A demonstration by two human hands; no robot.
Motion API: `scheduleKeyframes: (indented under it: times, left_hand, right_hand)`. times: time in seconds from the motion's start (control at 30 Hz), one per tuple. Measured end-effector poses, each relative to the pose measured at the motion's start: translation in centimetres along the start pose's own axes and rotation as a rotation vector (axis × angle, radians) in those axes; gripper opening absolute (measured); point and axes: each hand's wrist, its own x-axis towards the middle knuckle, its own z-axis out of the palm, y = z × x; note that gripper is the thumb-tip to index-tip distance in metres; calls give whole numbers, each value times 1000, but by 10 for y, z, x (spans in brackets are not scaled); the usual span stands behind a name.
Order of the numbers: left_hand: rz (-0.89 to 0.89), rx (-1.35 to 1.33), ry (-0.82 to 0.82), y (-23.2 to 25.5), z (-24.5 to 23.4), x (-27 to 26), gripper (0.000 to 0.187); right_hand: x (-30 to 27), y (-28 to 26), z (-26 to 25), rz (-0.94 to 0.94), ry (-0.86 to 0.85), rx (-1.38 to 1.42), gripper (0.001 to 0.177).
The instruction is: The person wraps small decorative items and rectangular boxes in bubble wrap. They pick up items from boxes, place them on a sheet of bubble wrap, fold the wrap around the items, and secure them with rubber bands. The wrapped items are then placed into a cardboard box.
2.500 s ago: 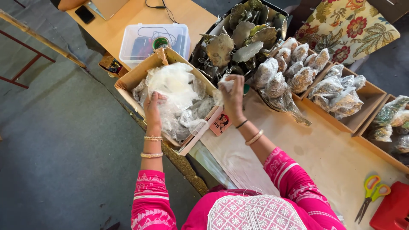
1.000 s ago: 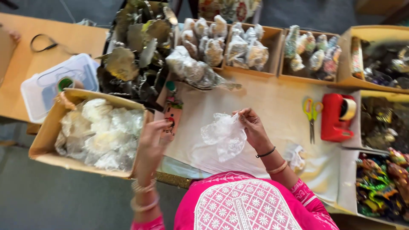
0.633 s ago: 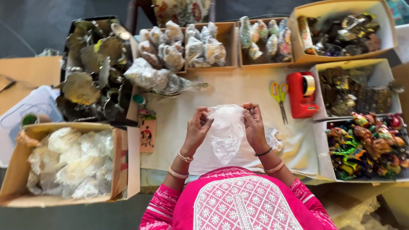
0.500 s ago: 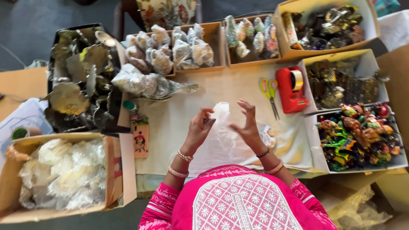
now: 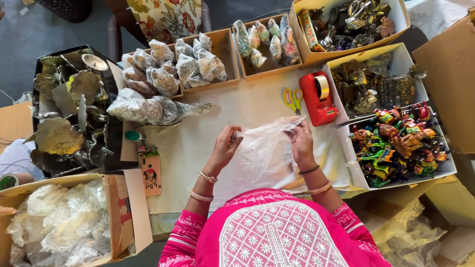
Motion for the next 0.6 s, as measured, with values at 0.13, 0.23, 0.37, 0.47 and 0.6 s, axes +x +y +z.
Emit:
scheduleKeyframes:
  times: [0.13,0.23,0.37,0.47,0.6]
  left_hand:
    - [58,65,-9,9,3,6,17]
    - [82,63,-82,12,8,8,16]
    - [91,39,-108,19,6,13,22]
    - [138,82,-70,19,2,9,26]
    - [174,146,-12,13,1,12,28]
  right_hand:
    - [-22,-26,59,-511,108,-397,27]
    - [-48,-62,137,-835,-111,-1344,59]
    - [-36,-36,122,-764,-471,-1431,37]
    - [-39,-31,121,-521,-400,-1270,8]
    - [-39,-22,121,-313,-243,-1145,11]
